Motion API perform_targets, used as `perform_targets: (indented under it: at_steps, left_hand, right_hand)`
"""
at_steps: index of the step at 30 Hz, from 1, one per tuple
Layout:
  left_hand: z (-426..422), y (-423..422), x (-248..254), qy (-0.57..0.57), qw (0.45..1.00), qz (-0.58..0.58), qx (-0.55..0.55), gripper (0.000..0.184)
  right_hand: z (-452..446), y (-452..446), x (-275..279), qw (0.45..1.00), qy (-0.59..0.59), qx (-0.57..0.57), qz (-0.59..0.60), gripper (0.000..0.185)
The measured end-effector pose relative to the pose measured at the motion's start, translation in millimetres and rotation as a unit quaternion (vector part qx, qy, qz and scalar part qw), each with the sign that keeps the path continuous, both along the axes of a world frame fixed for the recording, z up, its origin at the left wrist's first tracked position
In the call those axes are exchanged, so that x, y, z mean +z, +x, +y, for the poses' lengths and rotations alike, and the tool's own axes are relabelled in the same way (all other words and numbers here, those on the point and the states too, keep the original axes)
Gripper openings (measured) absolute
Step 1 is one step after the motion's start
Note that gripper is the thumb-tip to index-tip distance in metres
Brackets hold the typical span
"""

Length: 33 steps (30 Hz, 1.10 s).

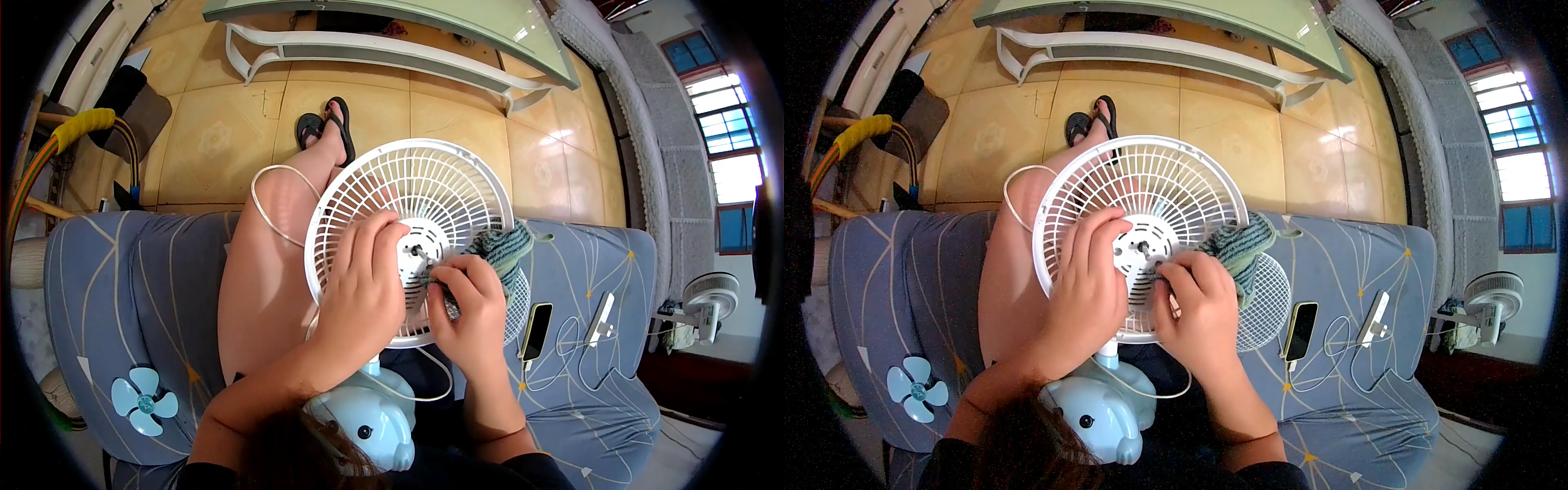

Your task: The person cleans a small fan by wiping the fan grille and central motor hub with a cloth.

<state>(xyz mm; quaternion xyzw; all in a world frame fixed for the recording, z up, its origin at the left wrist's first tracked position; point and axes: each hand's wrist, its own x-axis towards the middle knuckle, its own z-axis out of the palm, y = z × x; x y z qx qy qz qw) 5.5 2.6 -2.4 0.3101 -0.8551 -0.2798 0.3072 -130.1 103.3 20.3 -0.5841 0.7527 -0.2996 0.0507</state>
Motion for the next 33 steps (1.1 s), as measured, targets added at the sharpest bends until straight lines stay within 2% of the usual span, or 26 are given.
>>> perform_targets:
  at_steps: [14, 17, 24, 27, 30, 33]
  left_hand:
    - [-1, -1, -2, -0.012, 1.0, 0.009, 0.011, 0.047]
    - [-2, 0, -1, -0.014, 1.0, 0.008, 0.006, 0.046]
    - [1, -4, 2, -0.016, 1.0, 0.004, -0.005, 0.047]
    - [0, -3, 1, -0.022, 1.0, 0.009, -0.001, 0.048]
    - [-2, 1, -1, -0.023, 1.0, 0.009, 0.004, 0.049]
    - [-3, 3, -2, -0.02, 1.0, 0.009, 0.004, 0.049]
  right_hand:
    - [5, 3, -2, 1.0, -0.004, 0.016, 0.012, 0.02]
    - [4, 2, -6, 0.999, -0.02, -0.011, -0.034, 0.02]
    - [2, -2, -8, 0.995, -0.037, -0.078, -0.05, 0.024]
    - [7, 1, -10, 0.996, -0.024, -0.064, -0.065, 0.023]
    - [11, -1, -9, 0.999, -0.018, 0.033, -0.019, 0.024]
    - [14, -4, -7, 0.996, -0.01, 0.083, -0.001, 0.026]
